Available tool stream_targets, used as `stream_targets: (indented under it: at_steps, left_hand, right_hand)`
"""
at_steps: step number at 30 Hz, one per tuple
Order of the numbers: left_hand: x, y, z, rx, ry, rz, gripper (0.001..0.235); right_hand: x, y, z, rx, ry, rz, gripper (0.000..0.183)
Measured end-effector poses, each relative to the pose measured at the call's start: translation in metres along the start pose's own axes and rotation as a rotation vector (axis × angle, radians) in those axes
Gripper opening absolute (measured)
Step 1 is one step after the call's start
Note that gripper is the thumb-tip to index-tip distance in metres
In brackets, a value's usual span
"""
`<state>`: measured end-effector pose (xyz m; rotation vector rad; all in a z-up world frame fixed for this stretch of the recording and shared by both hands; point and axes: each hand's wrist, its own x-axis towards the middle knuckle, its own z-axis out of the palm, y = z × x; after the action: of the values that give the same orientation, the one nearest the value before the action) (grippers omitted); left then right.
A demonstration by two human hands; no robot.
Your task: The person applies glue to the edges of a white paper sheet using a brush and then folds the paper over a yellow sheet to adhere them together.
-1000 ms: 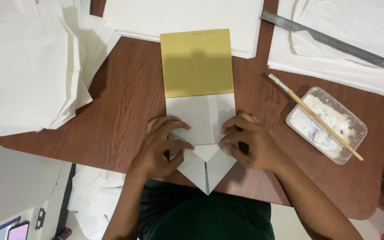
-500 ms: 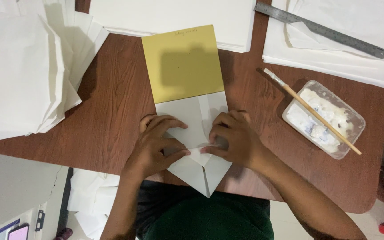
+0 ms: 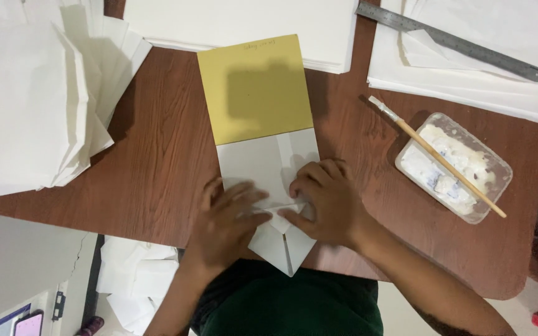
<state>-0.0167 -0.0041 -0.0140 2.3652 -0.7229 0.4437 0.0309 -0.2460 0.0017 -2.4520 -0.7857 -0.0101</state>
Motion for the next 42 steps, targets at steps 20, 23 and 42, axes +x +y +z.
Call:
stream_targets:
  at_steps: [20,23,42]
  left_hand:
    - [-0.017,0.015,-0.029,0.063,-0.216,0.024,0.044]
    - [-0.018,0.01,-0.024,0.116,-0.116,0.048,0.044]
    - [0.031,-0.022,-0.022,0.308,-0.592,0.019,0.052]
  right_hand:
    - [0.005,0.007,-0.03,0.283,-0.242,-0.103,0.027]
    - [0.005,0.008,-0.03,0.309,-0.214,-0.111,0.023]
    - [-0.001,0.019,0.013,-0.04,0.164,-0.188,0.016]
